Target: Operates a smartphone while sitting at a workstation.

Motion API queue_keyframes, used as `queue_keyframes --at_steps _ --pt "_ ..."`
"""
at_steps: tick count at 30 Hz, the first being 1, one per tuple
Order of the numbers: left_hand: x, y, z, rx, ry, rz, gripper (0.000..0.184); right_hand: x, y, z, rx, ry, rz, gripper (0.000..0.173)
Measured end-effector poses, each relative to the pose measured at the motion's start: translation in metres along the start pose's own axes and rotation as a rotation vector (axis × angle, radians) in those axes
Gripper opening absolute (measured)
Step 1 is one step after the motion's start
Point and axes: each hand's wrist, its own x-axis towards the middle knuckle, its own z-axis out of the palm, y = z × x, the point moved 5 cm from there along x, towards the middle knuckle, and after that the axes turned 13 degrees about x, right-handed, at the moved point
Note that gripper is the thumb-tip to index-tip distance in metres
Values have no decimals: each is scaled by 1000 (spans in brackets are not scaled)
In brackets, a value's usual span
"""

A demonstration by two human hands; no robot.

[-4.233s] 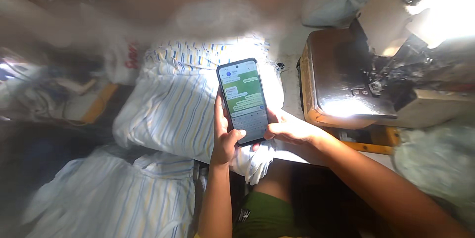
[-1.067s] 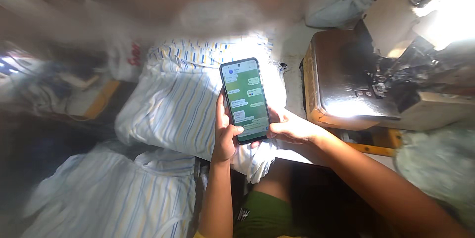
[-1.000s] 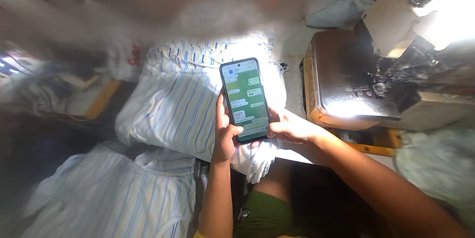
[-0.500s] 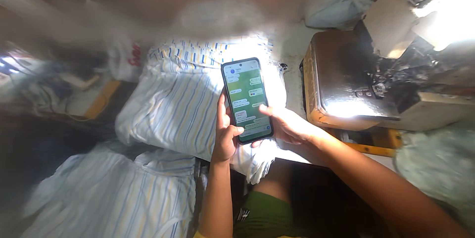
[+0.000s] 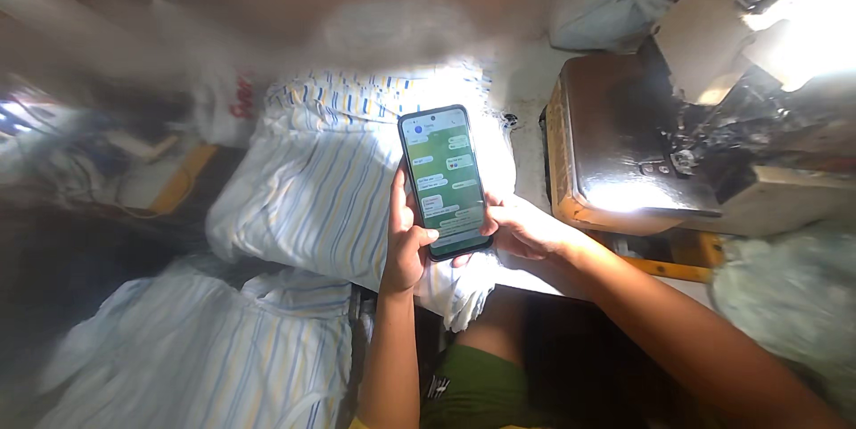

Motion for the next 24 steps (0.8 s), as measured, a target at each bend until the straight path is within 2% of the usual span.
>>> queue_keyframes --at_steps 6,12,24 --pt "0 1 1 -2 -7 5 92 2 0 -5 -142 -140 -53 63" --pt "0 2 1 -9 10 -1 92 2 -1 -7 -206 -166 -33 68" --pt "0 2 1 3 12 8 92 2 -2 -8 -204 -181 -49 64"
